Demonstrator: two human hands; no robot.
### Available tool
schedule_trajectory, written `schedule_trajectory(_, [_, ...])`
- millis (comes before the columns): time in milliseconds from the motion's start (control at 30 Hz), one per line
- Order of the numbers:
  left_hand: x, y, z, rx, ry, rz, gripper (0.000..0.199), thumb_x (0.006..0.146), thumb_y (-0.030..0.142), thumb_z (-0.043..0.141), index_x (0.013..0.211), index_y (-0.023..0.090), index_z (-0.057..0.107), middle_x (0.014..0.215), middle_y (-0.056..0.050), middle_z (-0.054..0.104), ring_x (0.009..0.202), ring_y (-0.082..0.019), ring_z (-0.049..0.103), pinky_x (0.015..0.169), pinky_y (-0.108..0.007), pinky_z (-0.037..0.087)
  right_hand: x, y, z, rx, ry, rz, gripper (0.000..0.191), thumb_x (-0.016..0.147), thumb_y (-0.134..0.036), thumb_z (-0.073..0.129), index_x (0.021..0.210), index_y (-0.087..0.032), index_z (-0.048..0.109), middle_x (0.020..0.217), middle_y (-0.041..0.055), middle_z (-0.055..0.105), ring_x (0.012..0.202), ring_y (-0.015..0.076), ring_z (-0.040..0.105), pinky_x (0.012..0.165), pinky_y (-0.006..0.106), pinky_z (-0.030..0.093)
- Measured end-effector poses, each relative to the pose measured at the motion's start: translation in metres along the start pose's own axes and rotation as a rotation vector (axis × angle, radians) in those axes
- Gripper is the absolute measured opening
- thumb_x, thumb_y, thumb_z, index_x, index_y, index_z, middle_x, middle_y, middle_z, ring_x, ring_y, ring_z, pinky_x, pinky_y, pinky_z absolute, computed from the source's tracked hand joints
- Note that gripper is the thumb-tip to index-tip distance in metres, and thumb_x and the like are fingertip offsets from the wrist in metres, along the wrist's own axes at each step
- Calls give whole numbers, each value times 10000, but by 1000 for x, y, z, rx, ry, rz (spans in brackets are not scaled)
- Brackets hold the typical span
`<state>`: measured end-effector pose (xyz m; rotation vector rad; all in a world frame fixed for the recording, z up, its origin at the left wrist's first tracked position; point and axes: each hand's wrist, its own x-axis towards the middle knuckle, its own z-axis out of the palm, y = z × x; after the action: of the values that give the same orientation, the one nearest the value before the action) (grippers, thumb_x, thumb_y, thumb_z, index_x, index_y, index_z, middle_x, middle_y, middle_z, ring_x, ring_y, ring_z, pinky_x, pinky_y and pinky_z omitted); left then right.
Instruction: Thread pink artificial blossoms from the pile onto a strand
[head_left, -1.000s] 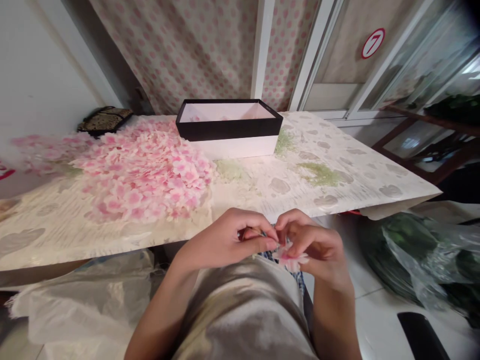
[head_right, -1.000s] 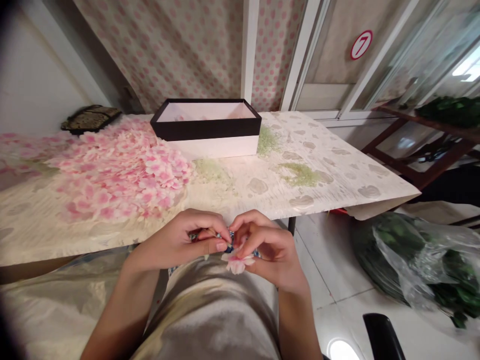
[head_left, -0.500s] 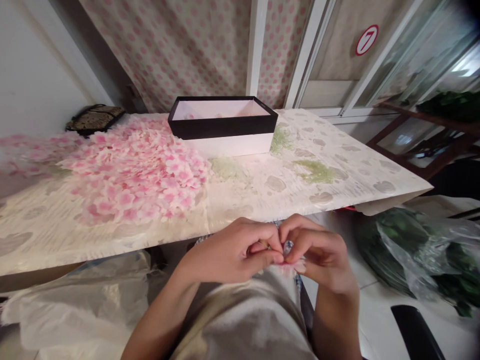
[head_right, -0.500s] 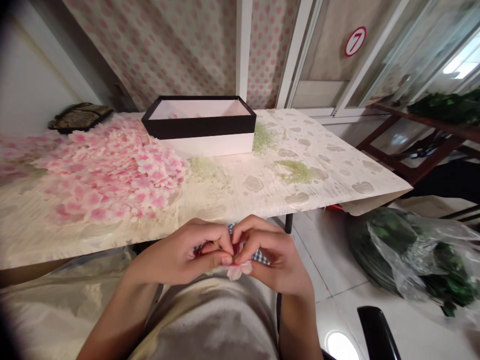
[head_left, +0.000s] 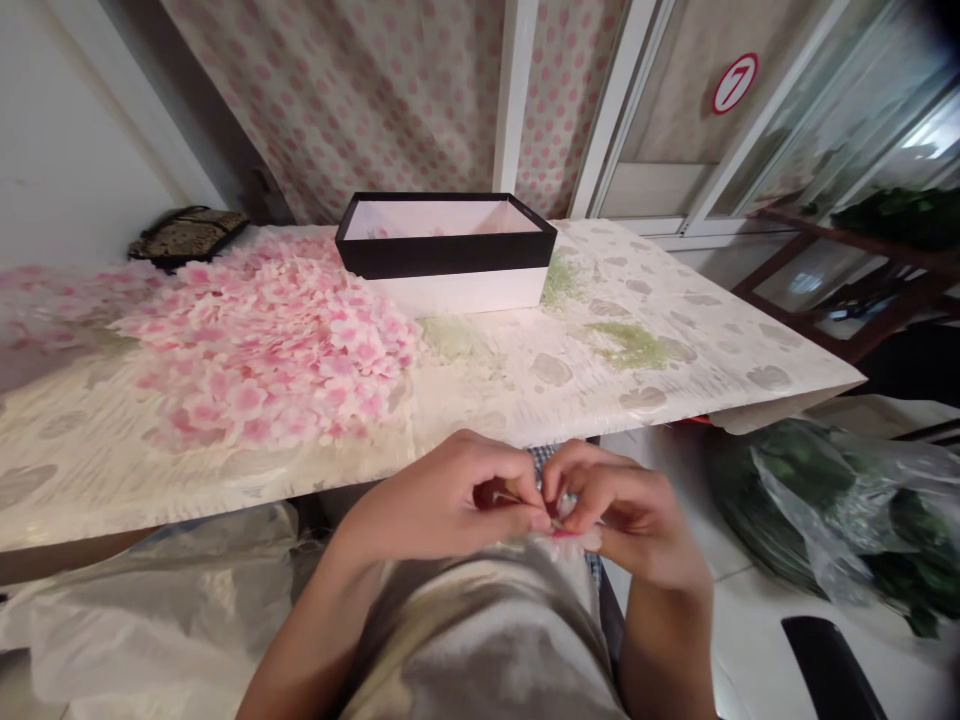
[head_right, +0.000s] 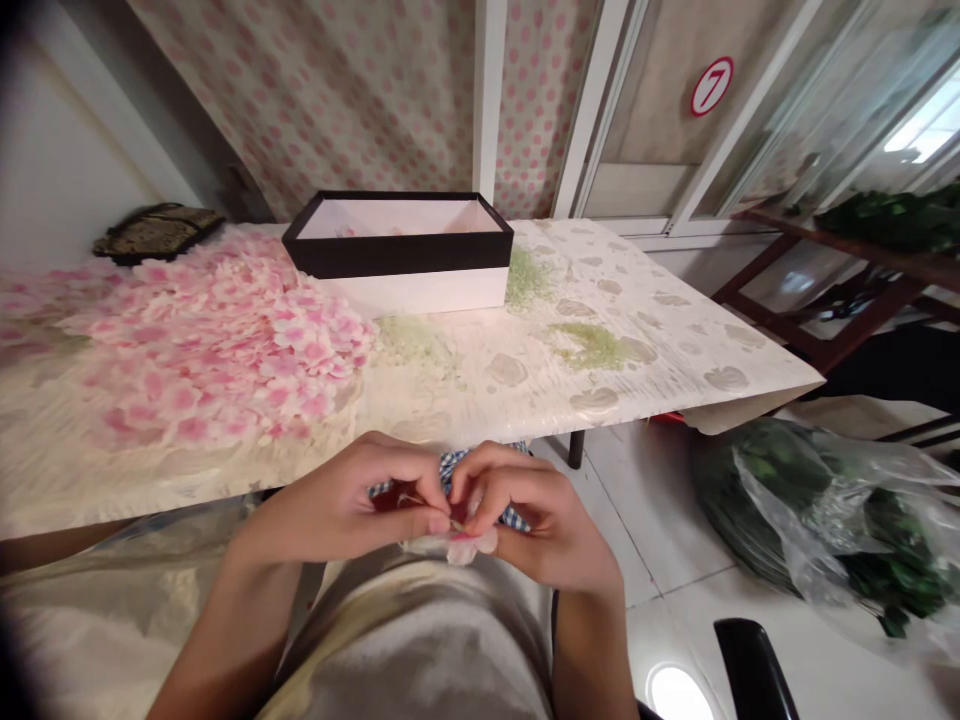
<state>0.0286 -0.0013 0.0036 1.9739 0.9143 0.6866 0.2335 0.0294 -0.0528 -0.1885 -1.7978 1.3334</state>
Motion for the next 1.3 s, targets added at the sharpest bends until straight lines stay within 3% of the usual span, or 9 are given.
schedule_trajectory(100, [-3, -1, -8, 27, 19, -30, 147, 862, 214, 586, 736, 145, 618, 616, 26, 565, 533, -71, 439, 508, -185, 347, 4, 4, -3, 54, -20, 3, 47, 842, -197, 668, 843, -244, 676, 929, 35, 618, 785, 150, 624, 685, 302, 524])
schedule_trajectory(200, [-6, -5, -15, 27, 108, -115, 154, 889, 246, 541, 783, 154, 605, 683, 13, 578, 587, -89, 489, 544, -193, 380, 17, 15, -9, -156, 117, 65, 80, 854, -170, 621, 866, -241, 657, 904, 39, 623, 834, 170, 618, 715, 317, 518])
schedule_trajectory(333, [-7, -22, -22, 89, 319, -233, 167, 910, 285, 501, 830, 167, 589, 676, 17, 551, 586, -104, 498, 535, -204, 376, 44, 42, -19, -718, 328, 191, 123, 838, -150, 554, 885, -202, 654, 891, 44, 615, 717, 153, 582, 660, 294, 476])
schedule_trajectory(500, [8, -61, -20, 348, 673, -182, 118, 890, 236, 499, 842, 169, 584, 746, -17, 620, 693, -154, 584, 633, -251, 436, 67, 67, -20, -989, 253, 344, 110, 823, -197, 568, 852, -209, 673, 881, 44, 644, 698, 174, 585, 639, 293, 419])
schedule_trajectory(733, [19, -74, -12, 578, 851, -131, 128, 884, 163, 474, 889, 169, 602, 972, -94, 611, 964, -226, 572, 880, -360, 441, 62, 71, -25, -968, 299, 376, 104, 861, -227, 479, 828, -207, 575, 763, 38, 637, 699, 204, 577, 633, 295, 369])
schedule_trajectory(933, [-11, -68, -51, 900, 1288, -168, 216, 866, 227, 554, 672, 212, 459, 826, -63, 603, 891, -262, 556, 915, -451, 380, 59, 81, -34, -803, 379, 337, 50, 861, -207, 443, 858, -213, 492, 729, 27, 648, 695, 196, 619, 644, 292, 413])
schedule_trajectory(1000, [-20, -73, -68, 958, 1318, -284, 97, 798, 205, 632, 829, 211, 540, 941, -104, 624, 1009, -334, 525, 933, -513, 348, 58, 84, -37, -741, 402, 311, 38, 859, -221, 449, 864, -214, 486, 732, 21, 632, 691, 186, 622, 633, 286, 426])
schedule_trajectory(1133, [-25, -85, -86, 994, 1245, -453, 365, 739, 106, 649, 1077, 211, 559, 971, -103, 662, 1079, -373, 490, 930, -540, 337, 57, 87, -42, -645, 442, 267, 138, 849, -243, 458, 949, -198, 542, 765, 26, 614, 722, 183, 618, 654, 297, 445])
schedule_trajectory(1300, [-20, -90, -81, 925, 1299, -400, 335, 778, 106, 613, 1098, 199, 589, 874, -62, 684, 1033, -312, 518, 944, -481, 352, 56, 86, -43, -568, 447, 262, 183, 834, -273, 507, 942, -190, 629, 778, 35, 632, 705, 181, 598, 659, 313, 436])
